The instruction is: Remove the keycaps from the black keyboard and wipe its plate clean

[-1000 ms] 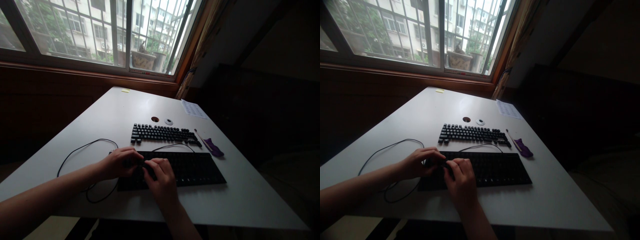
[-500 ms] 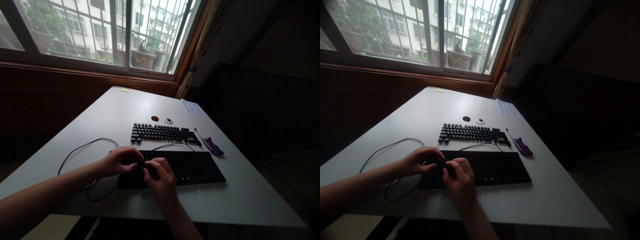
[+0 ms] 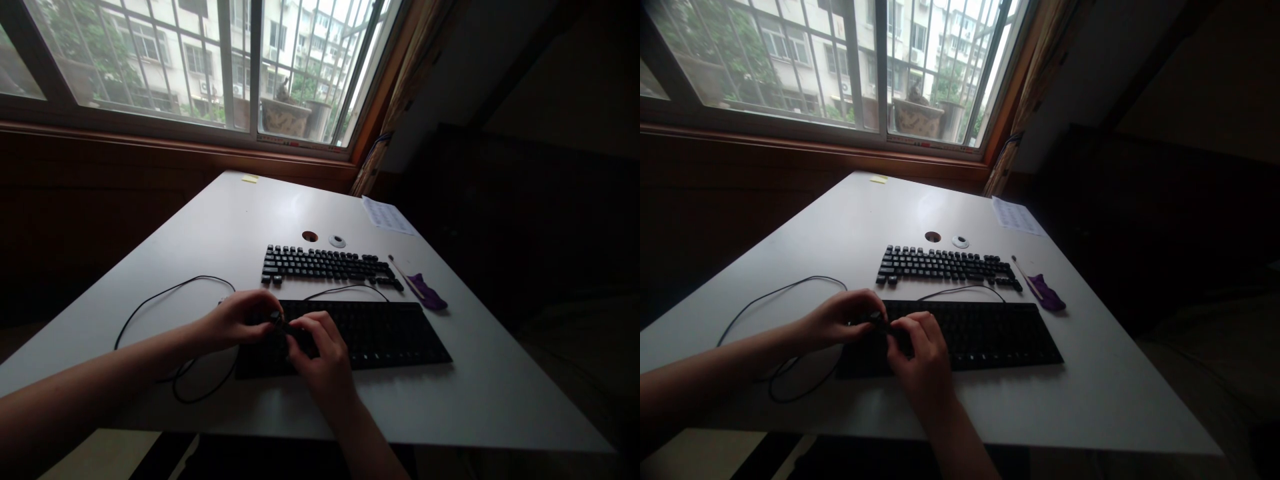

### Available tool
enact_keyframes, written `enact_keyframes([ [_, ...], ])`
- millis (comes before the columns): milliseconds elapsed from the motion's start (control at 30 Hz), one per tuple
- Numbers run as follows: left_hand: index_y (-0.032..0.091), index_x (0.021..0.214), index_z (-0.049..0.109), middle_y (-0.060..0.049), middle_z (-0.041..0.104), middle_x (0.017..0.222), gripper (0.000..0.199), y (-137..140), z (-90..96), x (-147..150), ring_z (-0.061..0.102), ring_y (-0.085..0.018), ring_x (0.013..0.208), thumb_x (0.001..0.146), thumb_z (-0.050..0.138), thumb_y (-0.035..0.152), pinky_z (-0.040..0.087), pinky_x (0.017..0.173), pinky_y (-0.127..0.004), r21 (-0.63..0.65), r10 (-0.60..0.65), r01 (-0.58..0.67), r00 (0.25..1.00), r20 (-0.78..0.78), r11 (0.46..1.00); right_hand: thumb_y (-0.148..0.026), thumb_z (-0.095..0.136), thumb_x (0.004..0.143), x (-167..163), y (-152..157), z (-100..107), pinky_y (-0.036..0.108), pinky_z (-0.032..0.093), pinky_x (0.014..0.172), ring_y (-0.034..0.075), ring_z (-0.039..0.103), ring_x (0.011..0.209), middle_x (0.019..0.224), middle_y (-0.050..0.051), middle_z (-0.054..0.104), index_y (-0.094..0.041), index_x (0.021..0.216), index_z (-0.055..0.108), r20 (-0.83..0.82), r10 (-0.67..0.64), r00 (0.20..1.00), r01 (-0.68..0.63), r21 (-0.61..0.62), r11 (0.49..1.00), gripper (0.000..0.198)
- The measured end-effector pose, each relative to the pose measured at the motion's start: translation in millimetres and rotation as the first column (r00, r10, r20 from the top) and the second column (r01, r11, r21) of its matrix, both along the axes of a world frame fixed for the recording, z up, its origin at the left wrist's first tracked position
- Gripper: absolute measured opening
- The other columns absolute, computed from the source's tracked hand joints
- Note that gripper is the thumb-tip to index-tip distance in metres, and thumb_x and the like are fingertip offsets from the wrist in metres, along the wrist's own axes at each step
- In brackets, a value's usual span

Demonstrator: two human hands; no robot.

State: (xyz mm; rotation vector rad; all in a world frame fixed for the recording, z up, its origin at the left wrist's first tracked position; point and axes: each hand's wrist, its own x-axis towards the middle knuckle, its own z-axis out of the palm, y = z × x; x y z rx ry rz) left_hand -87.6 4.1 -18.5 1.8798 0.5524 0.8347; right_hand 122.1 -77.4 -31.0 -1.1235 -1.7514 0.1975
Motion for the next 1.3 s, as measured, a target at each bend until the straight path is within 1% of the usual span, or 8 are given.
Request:
enact_keyframes([
  [167,0.014,0.109,0.067,-0.01,0.07,0.106,0.018,3,-3.8,0,0.069,-0.021,0.1,0.092,0.068,0.019,0.058,0.089,-0.033,-0.07,-0.057,0.063,0.995,0.087,0.996,-0.01,0.065,0.089,2,-1,-3,0.035,0.056,0.083,0.02,0.064,0.092,0.099,0.005,0.065,-0.022,0.107,0.066,0.021,-0.035,0.999,0.035,-0.008,0.999,0.021],
  [267,0.014,0.109,0.067,-0.011,0.068,0.108,0.018,7,-3.3,0,0.067,-0.022,0.105,0.093,0.07,0.022,0.058,0.093,-0.036,-0.085,-0.052,0.068,0.984,0.173,0.994,-0.011,0.064,0.091,4,-2,-4,0.036,0.056,0.083,0.021,0.063,0.092,0.099,0.005,0.064,-0.022,0.108,0.066,0.034,-0.059,0.998,0.059,0.0,0.998,0.021],
  [467,0.014,0.106,0.068,-0.009,0.062,0.104,0.018,13,-2.9,-2,0.064,-0.02,0.099,0.092,0.073,0.024,0.058,0.089,-0.033,-0.092,-0.028,0.047,0.979,0.203,0.995,-0.017,0.066,0.094,8,-1,-5,0.039,0.055,0.082,0.022,0.062,0.092,0.098,0.005,0.064,-0.022,0.109,0.065,0.051,-0.121,0.991,0.12,0.026,0.992,0.016],
  [567,0.014,0.105,0.067,-0.009,0.063,0.104,0.017,13,-5.7,-3,0.064,-0.019,0.097,0.092,0.073,0.024,0.058,0.086,-0.031,-0.068,-0.026,0.039,0.981,0.194,0.997,-0.022,0.07,0.093,9,-2,-6,0.039,0.055,0.08,0.022,0.061,0.091,0.097,0.005,0.063,-0.022,0.111,0.065,0.082,-0.118,0.99,0.116,0.034,0.993,0.019],
  [667,0.014,0.102,0.065,-0.01,0.064,0.104,0.017,14,-9.0,-1,0.065,-0.019,0.095,0.092,0.072,0.025,0.058,0.083,-0.031,-0.048,-0.041,0.052,0.978,0.205,0.998,-0.023,0.072,0.092,9,-3,-6,0.038,0.055,0.078,0.021,0.06,0.088,0.095,0.005,0.062,-0.022,0.108,0.066,0.105,-0.12,0.987,0.116,0.04,0.992,0.018],
  [800,0.014,0.102,0.064,-0.011,0.063,0.106,0.016,13,-9.8,0,0.067,-0.02,0.096,0.092,0.071,0.024,0.06,0.081,-0.032,-0.011,-0.065,0.069,0.978,0.199,0.998,-0.018,0.068,0.093,8,-4,-6,0.037,0.053,0.076,0.021,0.059,0.085,0.091,0.005,0.061,-0.022,0.102,0.067,0.124,-0.135,0.983,0.131,0.043,0.99,0.011],
  [1033,0.014,0.097,0.066,-0.011,0.064,0.103,0.01,15,-7.7,-1,0.065,-0.019,0.097,0.09,0.072,0.018,0.059,0.08,-0.029,0.109,-0.029,0.011,0.987,0.159,0.994,-0.011,0.062,0.092,8,-3,-6,0.036,0.052,0.076,0.02,0.059,0.084,0.09,0.005,0.061,-0.021,0.098,0.067,0.113,-0.13,0.985,0.128,0.025,0.991,0.013],
  [1300,0.014,0.094,0.064,-0.01,0.064,0.101,0.009,15,-7.3,-2,0.064,-0.018,0.092,0.09,0.07,0.019,0.057,0.077,-0.029,0.13,-0.021,0.003,0.99,0.141,0.991,-0.013,0.062,0.092,6,-3,-3,0.035,0.053,0.075,0.02,0.06,0.082,0.088,0.005,0.062,-0.022,0.094,0.068,0.117,-0.133,0.984,0.131,0.022,0.991,0.011],
])
